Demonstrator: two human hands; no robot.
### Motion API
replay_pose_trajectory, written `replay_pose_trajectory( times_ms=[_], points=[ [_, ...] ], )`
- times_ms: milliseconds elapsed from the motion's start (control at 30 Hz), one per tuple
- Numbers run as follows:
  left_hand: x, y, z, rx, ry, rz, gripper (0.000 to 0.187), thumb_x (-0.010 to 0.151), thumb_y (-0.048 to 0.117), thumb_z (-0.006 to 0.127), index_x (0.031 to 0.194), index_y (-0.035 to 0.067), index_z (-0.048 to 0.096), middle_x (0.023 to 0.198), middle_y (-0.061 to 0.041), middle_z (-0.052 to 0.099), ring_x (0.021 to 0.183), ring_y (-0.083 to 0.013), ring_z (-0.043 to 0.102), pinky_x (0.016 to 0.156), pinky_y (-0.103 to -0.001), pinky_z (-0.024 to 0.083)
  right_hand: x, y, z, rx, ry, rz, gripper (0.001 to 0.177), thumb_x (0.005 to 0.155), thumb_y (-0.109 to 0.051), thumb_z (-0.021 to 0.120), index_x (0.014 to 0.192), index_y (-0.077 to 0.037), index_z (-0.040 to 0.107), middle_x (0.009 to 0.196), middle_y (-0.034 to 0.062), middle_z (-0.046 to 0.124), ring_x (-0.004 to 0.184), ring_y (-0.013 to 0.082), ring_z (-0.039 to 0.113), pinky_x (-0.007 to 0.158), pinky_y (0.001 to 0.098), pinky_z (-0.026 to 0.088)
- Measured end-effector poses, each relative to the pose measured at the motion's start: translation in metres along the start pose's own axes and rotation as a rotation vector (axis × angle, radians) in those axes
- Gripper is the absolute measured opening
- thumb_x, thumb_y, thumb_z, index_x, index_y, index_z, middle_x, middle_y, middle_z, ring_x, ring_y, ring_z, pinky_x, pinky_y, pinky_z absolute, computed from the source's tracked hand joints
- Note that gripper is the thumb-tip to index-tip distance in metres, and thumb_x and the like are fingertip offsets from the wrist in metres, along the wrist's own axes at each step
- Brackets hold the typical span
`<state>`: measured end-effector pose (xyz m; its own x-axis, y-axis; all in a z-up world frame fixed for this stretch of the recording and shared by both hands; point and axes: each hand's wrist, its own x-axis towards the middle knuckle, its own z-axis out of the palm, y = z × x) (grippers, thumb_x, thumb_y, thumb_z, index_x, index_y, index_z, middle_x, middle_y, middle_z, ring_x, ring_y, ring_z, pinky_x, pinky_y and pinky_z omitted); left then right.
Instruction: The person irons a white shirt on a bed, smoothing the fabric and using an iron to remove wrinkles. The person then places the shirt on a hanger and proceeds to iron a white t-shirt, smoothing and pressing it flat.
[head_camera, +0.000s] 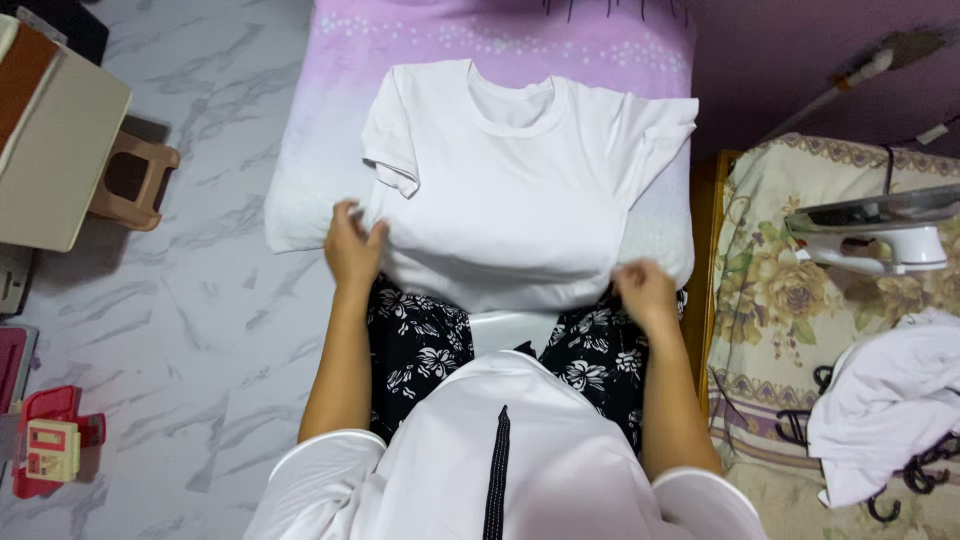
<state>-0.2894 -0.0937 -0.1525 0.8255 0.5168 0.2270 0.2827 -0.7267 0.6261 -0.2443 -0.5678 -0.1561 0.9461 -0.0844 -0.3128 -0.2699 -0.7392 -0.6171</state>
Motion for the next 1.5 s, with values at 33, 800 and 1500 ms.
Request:
replay_pose_trajectory(
  times_ms=[33,800,1500],
  points=[
    [0.006,0.012,0.007,-0.032,0.064,0.09,0.066,0.08,0.03,0.087,0.132,0.005,0.056,0.112,-0.018,0.073,0.095,-0.0367,0.07,0.081,-0.042,0.055,0.009,-0.006,-0.002,-0.021,0.137,-0.044,0.029,0.094,-0.028,0.077,0.101,-0.001,0.072,0.091,0.0133,0.074,0.082,0.0222,0.07,0.075,0.036,0.055],
    [0.108,-0.047,0.002,-0.301,-0.062,-0.562,0.032,0.086,0.033,0.08,0.064,0.01,0.073,0.054,-0.003,0.068,0.044,-0.013,0.057,0.048,-0.032,0.048,0.101,-0.043,-0.016,0.711,0.253,-0.016,0.031,0.104,-0.016,0.066,0.077,-0.003,0.058,0.061,0.0058,0.062,0.043,0.012,0.054,0.039,0.028,0.038],
    [0.106,0.019,0.02,-0.739,-0.098,-0.542,0.02,0.086,0.009,0.078,0.07,0.002,0.068,0.064,-0.007,0.067,0.055,-0.0151,0.062,0.051,-0.028,0.05,0.054,-0.037,-0.022,1.259,0.181,0.098,0.013,0.093,-0.001,0.068,0.081,-0.001,0.066,0.069,0.0067,0.066,0.05,0.0083,0.054,0.042,0.0207,0.036]
  ],
)
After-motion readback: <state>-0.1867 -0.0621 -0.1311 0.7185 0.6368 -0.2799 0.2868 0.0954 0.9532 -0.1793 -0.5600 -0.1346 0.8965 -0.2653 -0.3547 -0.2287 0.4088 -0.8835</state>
